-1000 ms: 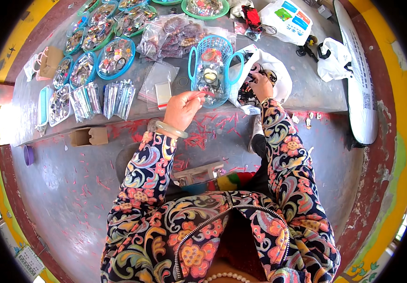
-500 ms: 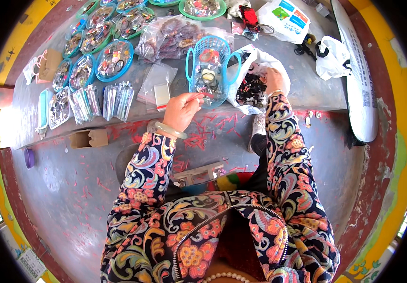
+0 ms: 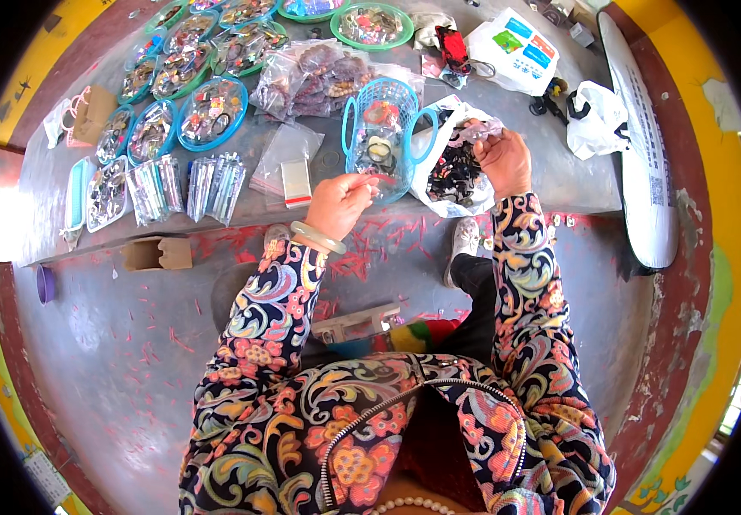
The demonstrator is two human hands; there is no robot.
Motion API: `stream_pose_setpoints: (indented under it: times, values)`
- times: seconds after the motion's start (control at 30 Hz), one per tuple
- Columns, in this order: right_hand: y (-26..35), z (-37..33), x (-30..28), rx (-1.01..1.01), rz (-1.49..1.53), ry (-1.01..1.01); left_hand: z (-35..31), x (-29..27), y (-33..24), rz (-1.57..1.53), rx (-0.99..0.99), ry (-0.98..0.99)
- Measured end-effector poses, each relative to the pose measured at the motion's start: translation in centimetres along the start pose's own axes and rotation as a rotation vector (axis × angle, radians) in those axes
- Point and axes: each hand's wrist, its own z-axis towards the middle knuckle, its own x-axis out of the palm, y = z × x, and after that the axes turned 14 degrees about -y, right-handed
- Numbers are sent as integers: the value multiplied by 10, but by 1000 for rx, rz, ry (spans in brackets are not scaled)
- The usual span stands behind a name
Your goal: The person assembles keychains by hand, picking up small plastic charms and metal rings from a table. They attach the charms to the rings and place the finished items into a blue basket. The process involves repetitive handling of small components and organizing the output.
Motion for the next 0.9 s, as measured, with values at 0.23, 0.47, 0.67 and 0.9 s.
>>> stream_pose_setpoints:
  times: [0.23, 0.47, 0.67, 0.9]
  values:
    - [-41, -71, 51, 123, 15, 26, -6, 1, -20, -38, 142, 165]
    - [-67, -71, 64, 143, -129, 23, -13, -3, -35, -259, -108, 252]
    - [-68, -70, 74, 127, -212, -5, -10, -4, -29, -373, -240, 171]
    - [-10, -19, 14, -168, -869, -261, -9, -4, -26, -252, -239, 162]
